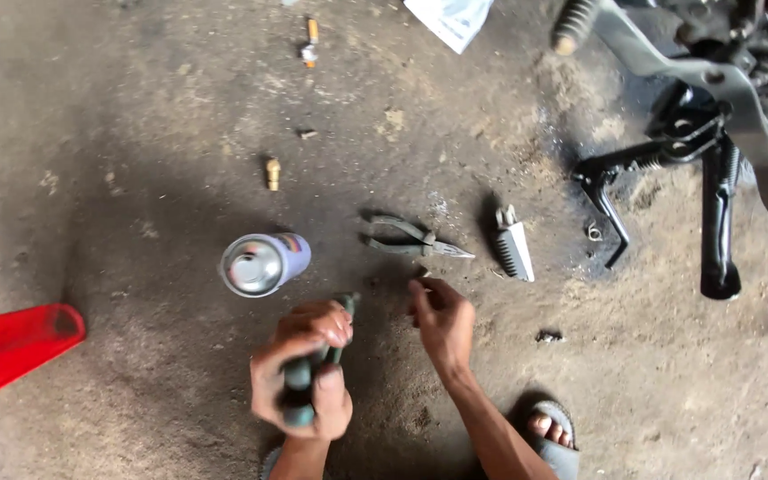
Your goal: Grinding a metal component on a bench grinder and then installing it into a motorcycle footpeg assembly.
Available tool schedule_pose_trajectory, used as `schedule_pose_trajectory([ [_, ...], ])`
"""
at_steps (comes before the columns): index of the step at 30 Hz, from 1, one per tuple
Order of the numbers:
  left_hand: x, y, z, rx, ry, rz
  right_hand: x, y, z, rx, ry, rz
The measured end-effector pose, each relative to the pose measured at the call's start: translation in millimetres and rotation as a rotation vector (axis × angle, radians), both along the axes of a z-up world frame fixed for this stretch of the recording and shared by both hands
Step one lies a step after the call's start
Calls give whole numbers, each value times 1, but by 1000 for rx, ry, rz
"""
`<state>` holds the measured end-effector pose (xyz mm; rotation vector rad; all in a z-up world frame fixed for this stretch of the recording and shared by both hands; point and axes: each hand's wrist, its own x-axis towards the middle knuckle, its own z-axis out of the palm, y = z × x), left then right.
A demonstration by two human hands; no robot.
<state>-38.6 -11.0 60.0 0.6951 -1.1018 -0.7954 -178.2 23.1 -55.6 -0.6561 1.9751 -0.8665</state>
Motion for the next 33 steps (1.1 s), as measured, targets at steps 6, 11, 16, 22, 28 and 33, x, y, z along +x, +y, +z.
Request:
schedule_pose_trajectory([
  [6, -23, 5, 19, 198, 16, -129, -47, 39, -8, -269, -32, -300],
  [11, -27, -22, -101, -136, -160, -46, -60, 28, 8, -387, -53, -497],
  [16, -13, 4, 14, 812, 170, -292, -71, 33, 3, -388, -173, -470],
  [22, -38, -17, -94, -52, -252, -47, -65, 38, 6, -330, -116, -371],
  [28, -27, -8, -30, 97, -90, -210, -70, 25, 30, -449, -188, -388],
  [33, -46, -13, 7, -85, -157, -93, -65, 32, 17, -365, -225, -410],
])
